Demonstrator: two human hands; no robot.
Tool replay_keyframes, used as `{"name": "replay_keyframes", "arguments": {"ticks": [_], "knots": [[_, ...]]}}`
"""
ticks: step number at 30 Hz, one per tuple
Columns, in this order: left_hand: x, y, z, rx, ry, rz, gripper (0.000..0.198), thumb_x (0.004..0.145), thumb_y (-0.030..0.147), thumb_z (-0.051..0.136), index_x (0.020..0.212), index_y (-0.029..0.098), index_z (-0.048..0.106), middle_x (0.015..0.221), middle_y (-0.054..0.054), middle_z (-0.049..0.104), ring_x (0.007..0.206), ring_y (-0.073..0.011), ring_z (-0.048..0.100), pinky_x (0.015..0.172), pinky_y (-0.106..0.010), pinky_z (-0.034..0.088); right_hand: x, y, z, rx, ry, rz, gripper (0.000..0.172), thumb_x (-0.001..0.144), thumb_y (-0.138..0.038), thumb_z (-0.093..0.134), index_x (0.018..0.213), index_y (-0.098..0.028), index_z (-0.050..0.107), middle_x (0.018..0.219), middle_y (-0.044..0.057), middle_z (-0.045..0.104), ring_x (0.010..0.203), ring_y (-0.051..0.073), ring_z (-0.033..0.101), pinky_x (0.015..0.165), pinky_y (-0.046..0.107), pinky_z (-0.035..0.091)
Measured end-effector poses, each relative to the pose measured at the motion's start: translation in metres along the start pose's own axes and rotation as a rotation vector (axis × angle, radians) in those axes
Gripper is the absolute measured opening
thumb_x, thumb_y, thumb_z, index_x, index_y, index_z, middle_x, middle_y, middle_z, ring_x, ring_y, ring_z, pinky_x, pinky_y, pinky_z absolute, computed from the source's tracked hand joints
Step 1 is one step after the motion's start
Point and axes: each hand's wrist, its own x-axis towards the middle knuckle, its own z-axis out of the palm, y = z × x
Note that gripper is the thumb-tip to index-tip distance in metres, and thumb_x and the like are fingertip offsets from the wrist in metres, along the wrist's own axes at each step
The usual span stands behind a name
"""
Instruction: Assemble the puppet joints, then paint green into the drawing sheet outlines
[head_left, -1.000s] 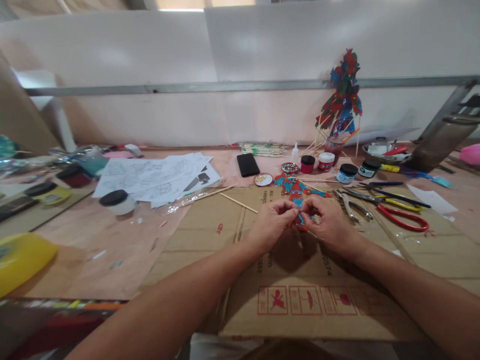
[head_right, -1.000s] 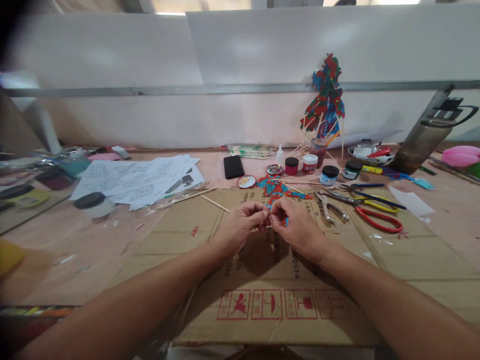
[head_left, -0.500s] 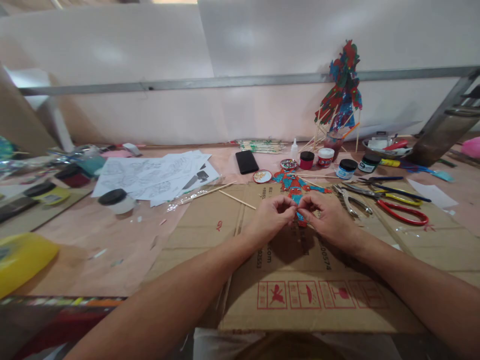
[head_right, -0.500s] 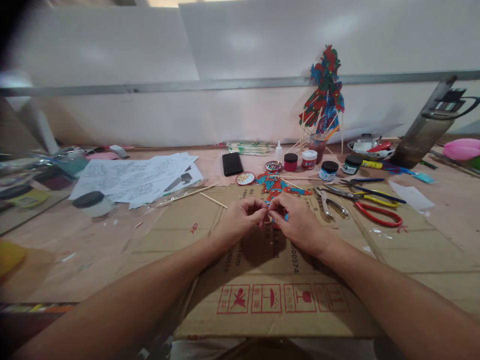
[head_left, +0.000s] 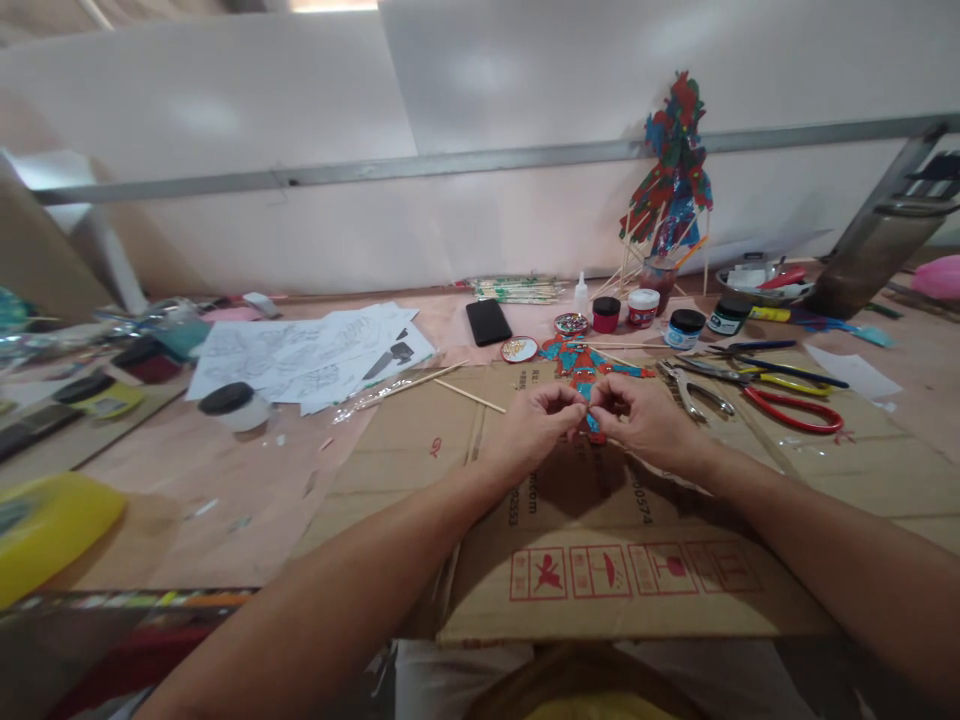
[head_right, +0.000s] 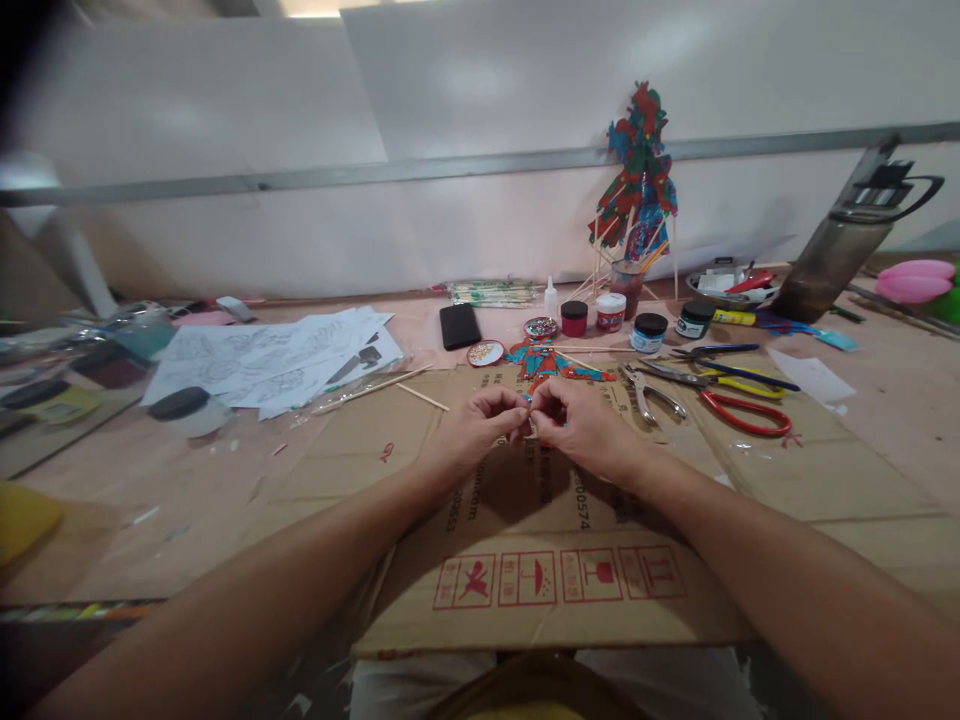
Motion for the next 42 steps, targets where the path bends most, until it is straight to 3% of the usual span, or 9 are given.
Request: {"name": "replay_keyframes", "arguments": {"ticks": [8, 12, 15, 25, 33, 37, 42], "knots": [[-0.001, -0.004, -0.002, 0.135, 0.015, -0.044, 0.025, 0.073, 0.041, 0.074, 0.071, 0.017, 0.068, 0.060, 0.001, 0.064, 0.056, -0.0117, 0.055, 0.057, -0.023, 0.045, 0.009, 0.000, -0.039, 0.020, -0.018, 0.021, 0.012, 0.080, -0.030, 0.056, 0.074, -0.019, 0.054, 0.066, -0.003, 0.052, 0.059, 0.010, 0.043, 0.054, 0.023, 0.034], [0.003, -0.011, -0.005, 0.153, 0.031, -0.028, 0.020, 0.074, 0.037, 0.072, 0.078, 0.017, 0.071, 0.065, 0.000, 0.067, 0.057, -0.0119, 0.057, 0.058, -0.023, 0.046, 0.009, 0.004, -0.042, -0.021, -0.047, 0.017, 0.012, 0.080, -0.030, 0.055, 0.075, -0.019, 0.055, 0.066, -0.004, 0.052, 0.058, 0.009, 0.042, 0.054, 0.023, 0.034], [0.006, -0.013, -0.010, 0.242, 0.047, 0.061, 0.013, 0.075, 0.031, 0.069, 0.078, 0.018, 0.073, 0.072, -0.001, 0.070, 0.064, -0.0137, 0.061, 0.064, -0.025, 0.049, 0.009, 0.008, -0.039, -0.036, -0.082, 0.012, 0.012, 0.081, -0.030, 0.055, 0.076, -0.019, 0.056, 0.067, -0.003, 0.054, 0.060, 0.010, 0.044, 0.056, 0.024, 0.036], [0.008, -0.019, -0.016, 0.824, -0.268, 0.287, 0.019, 0.077, 0.016, 0.068, 0.092, 0.024, 0.076, 0.094, -0.005, 0.070, 0.093, -0.0234, 0.064, 0.088, -0.035, 0.048, 0.008, 0.022, -0.033, -0.190, -0.270, 0.088, 0.009, 0.079, -0.018, 0.053, 0.072, -0.020, 0.059, 0.067, 0.000, 0.062, 0.060, 0.013, 0.052, 0.054, 0.025, 0.038], [0.009, -0.023, -0.011, 0.950, -0.302, 0.355, 0.016, 0.086, 0.021, 0.066, 0.098, 0.024, 0.076, 0.105, -0.005, 0.066, 0.102, -0.0222, 0.061, 0.096, -0.034, 0.048, 0.007, 0.025, -0.030, -0.316, -0.417, 0.134, 0.011, 0.075, -0.017, 0.056, 0.066, -0.019, 0.062, 0.061, 0.000, 0.060, 0.056, 0.013, 0.049, 0.052, 0.024, 0.033], [0.007, -0.022, -0.006, 0.928, -0.234, 0.338, 0.014, 0.088, 0.021, 0.064, 0.096, 0.021, 0.076, 0.100, -0.005, 0.069, 0.096, -0.0203, 0.064, 0.092, -0.034, 0.050, 0.010, 0.023, -0.033, -0.292, -0.448, 0.189, 0.012, 0.077, -0.024, 0.055, 0.073, -0.018, 0.064, 0.070, 0.002, 0.064, 0.065, 0.015, 0.054, 0.060, 0.025, 0.037], [0.005, -0.015, 0.000, 0.578, -0.047, 0.220, 0.017, 0.087, 0.026, 0.062, 0.095, 0.020, 0.076, 0.094, -0.003, 0.076, 0.088, -0.0192, 0.068, 0.086, -0.033, 0.051, 0.011, 0.014, -0.037, -0.075, -0.418, 0.200, 0.017, 0.078, -0.033, 0.053, 0.080, -0.019, 0.063, 0.075, 0.001, 0.063, 0.070, 0.016, 0.055, 0.064, 0.026, 0.041]]}}
